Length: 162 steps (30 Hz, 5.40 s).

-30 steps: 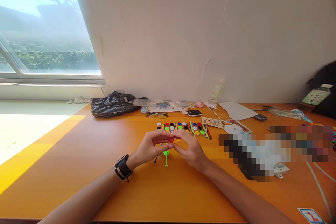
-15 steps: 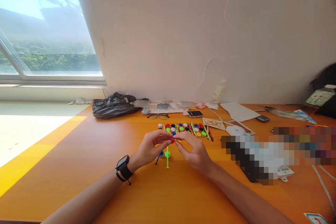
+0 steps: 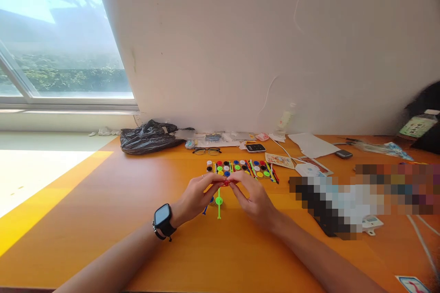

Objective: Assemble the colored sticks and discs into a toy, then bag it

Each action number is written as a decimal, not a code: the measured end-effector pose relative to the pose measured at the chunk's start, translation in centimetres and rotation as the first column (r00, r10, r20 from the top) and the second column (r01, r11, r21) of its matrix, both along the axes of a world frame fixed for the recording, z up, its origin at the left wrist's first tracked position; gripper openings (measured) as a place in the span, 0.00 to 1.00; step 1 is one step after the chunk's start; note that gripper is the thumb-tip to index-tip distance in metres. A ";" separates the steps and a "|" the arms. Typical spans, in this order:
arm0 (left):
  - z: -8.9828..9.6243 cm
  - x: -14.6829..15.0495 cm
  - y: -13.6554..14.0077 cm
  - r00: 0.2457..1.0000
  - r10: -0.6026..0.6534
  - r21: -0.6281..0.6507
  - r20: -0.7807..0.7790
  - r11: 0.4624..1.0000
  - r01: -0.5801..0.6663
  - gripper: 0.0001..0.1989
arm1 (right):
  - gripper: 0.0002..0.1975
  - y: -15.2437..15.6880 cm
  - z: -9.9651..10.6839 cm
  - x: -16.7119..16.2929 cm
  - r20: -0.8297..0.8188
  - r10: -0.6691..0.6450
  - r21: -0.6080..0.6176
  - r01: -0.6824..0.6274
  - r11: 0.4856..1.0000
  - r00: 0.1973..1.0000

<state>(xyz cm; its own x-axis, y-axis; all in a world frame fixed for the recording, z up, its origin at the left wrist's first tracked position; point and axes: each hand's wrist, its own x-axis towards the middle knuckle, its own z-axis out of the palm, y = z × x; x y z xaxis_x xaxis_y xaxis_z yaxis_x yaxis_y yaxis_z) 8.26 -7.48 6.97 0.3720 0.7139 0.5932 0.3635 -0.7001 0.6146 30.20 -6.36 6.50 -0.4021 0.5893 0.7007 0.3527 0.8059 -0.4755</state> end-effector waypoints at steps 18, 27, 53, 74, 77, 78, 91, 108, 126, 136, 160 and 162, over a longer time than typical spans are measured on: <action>-0.5 0.5 0.7 0.998 0.035 -0.053 0.052 0.998 -0.032 0.11 | 0.07 0.5 0.2 -0.2 -0.191 -0.016 -0.381 -0.059 0.923 0.981; -0.3 -1.9 2.3 0.962 0.089 -0.149 -0.259 0.980 -0.130 0.14 | 0.11 2.2 -0.9 1.0 -0.108 0.007 -0.847 -0.096 0.524 0.994; -0.5 -1.8 2.3 0.869 -0.027 -0.180 -0.494 0.981 -0.071 0.19 | 0.08 2.0 -3.0 0.7 0.129 0.052 -0.657 0.046 0.752 0.990; -1.3 -1.1 2.1 0.852 0.064 -0.135 -0.519 0.979 -0.156 0.17 | 0.05 1.1 -2.5 0.1 0.147 0.083 -0.552 0.012 0.834 0.986; -1.2 -1.1 2.0 0.873 0.107 -0.103 -0.475 0.979 -0.176 0.17 | 0.05 1.1 -2.5 0.3 0.192 0.056 -0.507 0.050 0.861 0.980; -1.1 -1.1 1.9 0.888 0.118 -0.083 -0.445 0.982 -0.172 0.15 | 0.05 1.1 -2.4 0.3 0.202 0.052 -0.496 0.056 0.867 0.978; -1.6 -1.2 2.1 0.938 -0.081 -0.037 -0.336 0.997 0.073 0.15 | 0.10 0.8 -1.7 0.6 0.326 -0.025 -0.395 0.160 0.905 0.945; -3.0 -3.3 5.3 0.966 0.160 0.020 -0.201 0.987 -0.160 0.18 | 0.10 -0.6 0.6 0.1 0.311 0.057 -0.223 0.015 0.975 0.949; -3.8 -3.2 5.2 0.950 0.202 -0.062 -0.239 0.973 -0.223 0.05 | 0.09 4.1 0.2 -0.9 0.360 -0.141 -0.132 0.200 0.971 0.922; -3.8 -3.2 5.1 0.949 0.212 -0.088 -0.234 0.967 -0.238 0.07 | 0.08 9.0 3.6 -6.6 0.706 -0.147 -0.148 0.348 0.926 0.693; -3.6 -3.1 5.7 0.966 0.257 -0.213 -0.010 0.944 -0.253 0.10 | 0.08 10.1 2.3 -7.3 0.766 -0.116 -0.167 0.370 0.914 0.632; -3.5 -3.1 5.6 0.963 0.269 -0.222 0.006 0.939 -0.261 0.10 | 0.07 10.0 2.4 -7.4 0.759 -0.114 -0.170 0.364 0.916 0.642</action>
